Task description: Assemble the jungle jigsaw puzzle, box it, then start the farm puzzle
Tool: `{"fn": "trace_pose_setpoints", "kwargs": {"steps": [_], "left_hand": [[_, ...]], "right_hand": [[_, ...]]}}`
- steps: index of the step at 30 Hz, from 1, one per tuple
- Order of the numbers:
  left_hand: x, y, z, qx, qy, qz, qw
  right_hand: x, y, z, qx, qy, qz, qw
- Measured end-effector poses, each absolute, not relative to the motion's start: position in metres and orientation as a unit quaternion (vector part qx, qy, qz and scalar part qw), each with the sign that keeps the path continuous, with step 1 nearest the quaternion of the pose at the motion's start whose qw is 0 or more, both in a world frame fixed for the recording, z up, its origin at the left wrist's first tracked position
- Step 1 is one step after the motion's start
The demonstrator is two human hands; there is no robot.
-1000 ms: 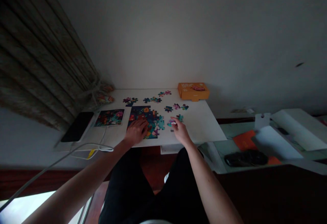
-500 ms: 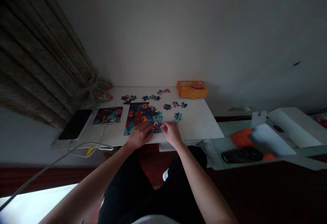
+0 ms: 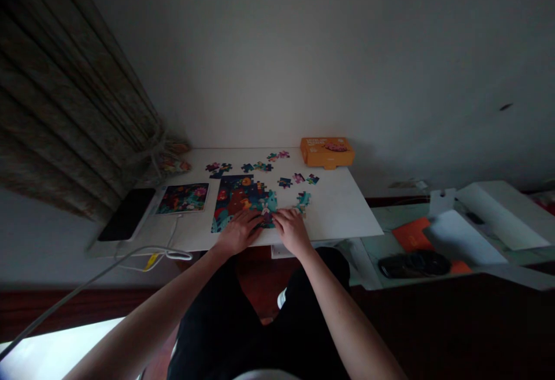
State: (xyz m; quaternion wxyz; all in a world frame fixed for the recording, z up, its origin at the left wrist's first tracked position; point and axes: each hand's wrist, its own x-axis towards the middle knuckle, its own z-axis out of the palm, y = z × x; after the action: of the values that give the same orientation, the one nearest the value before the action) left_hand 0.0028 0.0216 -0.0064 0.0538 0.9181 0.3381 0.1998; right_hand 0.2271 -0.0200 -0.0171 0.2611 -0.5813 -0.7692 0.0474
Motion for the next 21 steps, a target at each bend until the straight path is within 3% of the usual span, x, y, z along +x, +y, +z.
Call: {"fn": "trace_pose_setpoints", "kwargs": {"steps": [21], "left_hand": [[0.005,0.021,-0.010,0.921,0.334,0.198,0.037]], "right_hand": [[0.221,-0.022,-0.001,-0.580,-0.793,0.003,0.186]]}}
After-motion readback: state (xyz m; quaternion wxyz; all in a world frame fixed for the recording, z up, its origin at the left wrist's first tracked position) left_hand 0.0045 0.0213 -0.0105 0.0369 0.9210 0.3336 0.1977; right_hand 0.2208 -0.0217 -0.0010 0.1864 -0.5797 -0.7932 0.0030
